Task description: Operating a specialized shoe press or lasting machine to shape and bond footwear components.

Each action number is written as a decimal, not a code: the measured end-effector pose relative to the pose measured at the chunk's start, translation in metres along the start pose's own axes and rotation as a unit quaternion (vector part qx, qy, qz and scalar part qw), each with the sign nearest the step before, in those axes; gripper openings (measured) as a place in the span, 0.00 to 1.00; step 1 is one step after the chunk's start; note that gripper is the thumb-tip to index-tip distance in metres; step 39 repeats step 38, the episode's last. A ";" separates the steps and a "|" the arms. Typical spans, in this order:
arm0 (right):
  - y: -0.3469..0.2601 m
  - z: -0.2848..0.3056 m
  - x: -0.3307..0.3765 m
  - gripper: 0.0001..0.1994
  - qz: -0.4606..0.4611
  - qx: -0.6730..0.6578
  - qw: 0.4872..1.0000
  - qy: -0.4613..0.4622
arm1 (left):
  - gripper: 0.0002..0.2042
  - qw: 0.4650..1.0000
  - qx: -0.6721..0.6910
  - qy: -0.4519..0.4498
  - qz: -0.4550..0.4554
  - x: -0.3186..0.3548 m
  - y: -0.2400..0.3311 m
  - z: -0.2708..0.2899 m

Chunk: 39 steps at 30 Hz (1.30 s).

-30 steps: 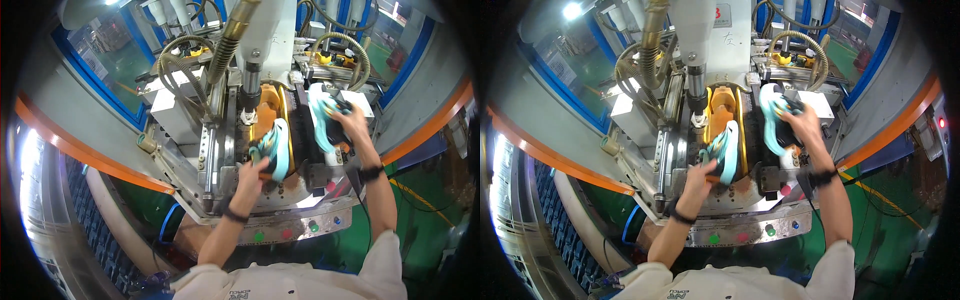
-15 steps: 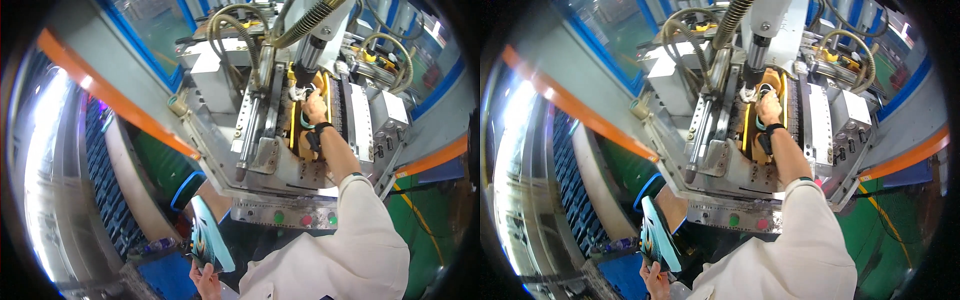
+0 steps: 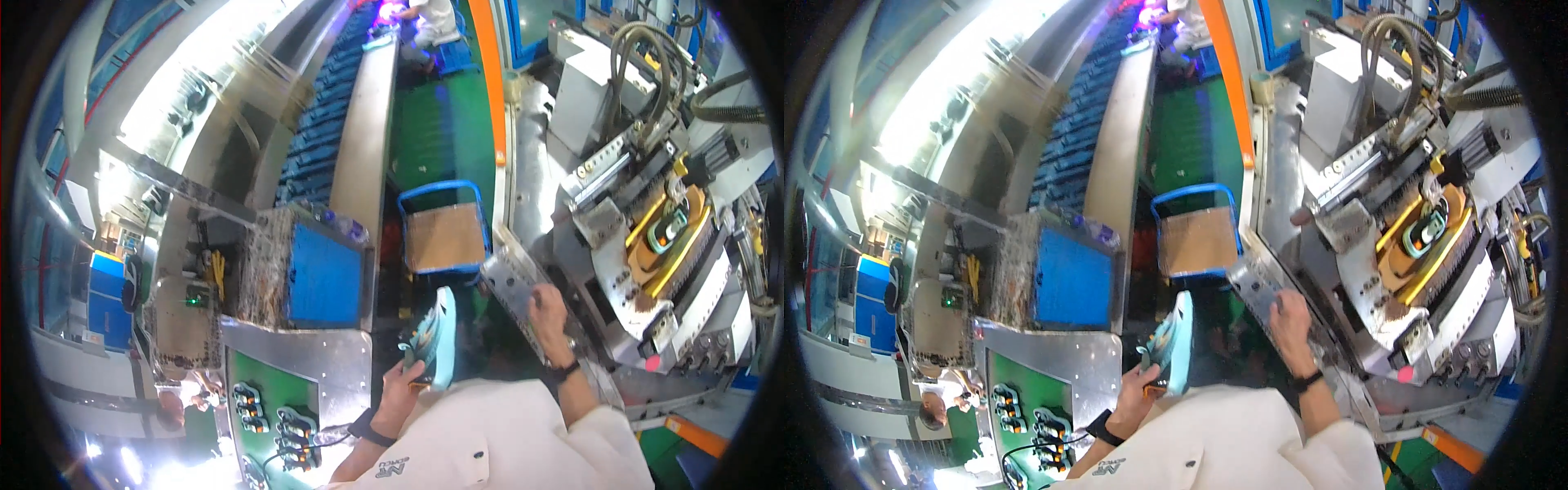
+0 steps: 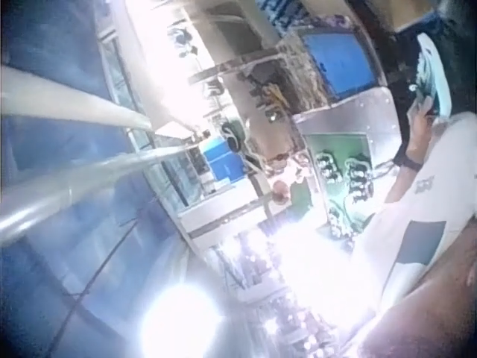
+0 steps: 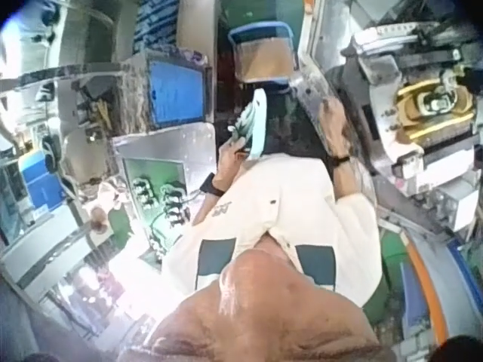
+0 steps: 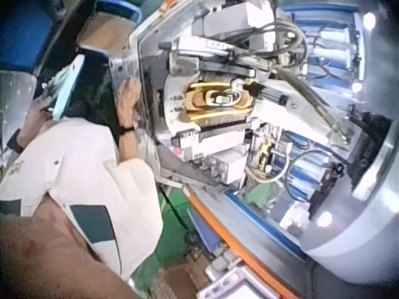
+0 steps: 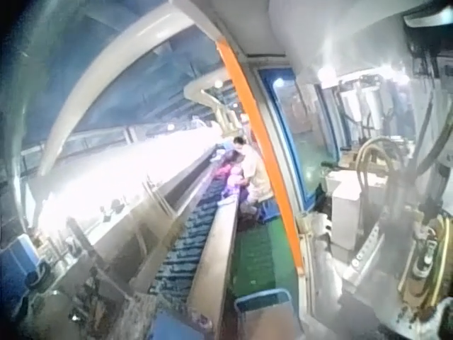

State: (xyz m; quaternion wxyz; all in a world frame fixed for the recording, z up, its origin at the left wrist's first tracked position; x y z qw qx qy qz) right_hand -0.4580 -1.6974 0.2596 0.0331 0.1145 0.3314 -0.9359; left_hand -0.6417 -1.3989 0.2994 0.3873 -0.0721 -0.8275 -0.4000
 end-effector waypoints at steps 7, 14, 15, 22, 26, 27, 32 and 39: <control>0.061 -0.061 -0.013 0.05 0.091 0.054 0.994 0.000 | 0.15 0.995 0.064 0.067 -0.029 0.007 0.005 0.041; 0.060 -0.070 -0.005 0.08 0.070 0.066 0.994 -0.048 | 0.11 0.970 0.147 0.167 -0.094 0.028 0.011 0.104; 0.068 -0.071 -0.005 0.07 0.062 0.057 0.995 -0.051 | 0.11 0.966 0.155 0.184 -0.098 0.030 0.013 0.111; 0.043 -0.077 -0.001 0.09 0.072 0.129 0.988 -0.033 | 0.11 0.927 0.228 0.269 -0.132 0.026 -0.003 0.229; 0.056 -0.084 0.001 0.09 0.060 0.156 0.985 -0.040 | 0.13 0.880 0.302 0.338 -0.141 0.007 -0.009 0.302; 0.057 -0.080 0.002 0.09 0.031 0.168 0.984 -0.058 | 0.13 0.880 0.302 0.337 -0.144 0.004 -0.003 0.317; 0.075 -0.075 0.014 0.08 0.060 0.169 0.983 -0.029 | 0.15 0.858 0.238 0.414 -0.189 -0.007 0.019 0.409; 0.037 -0.075 0.014 0.12 -0.018 0.179 0.983 -0.029 | 0.35 0.942 0.072 0.154 -0.289 -0.049 0.018 0.477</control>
Point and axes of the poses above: each hand's wrist, its own x-axis away from the middle knuckle, its own z-axis out of the back of the hand, y = z × x, the point moved 6 cm from there along -x, towards the middle knuckle, and after that the axes turned 7 degrees about x, right-handed, at the moved point
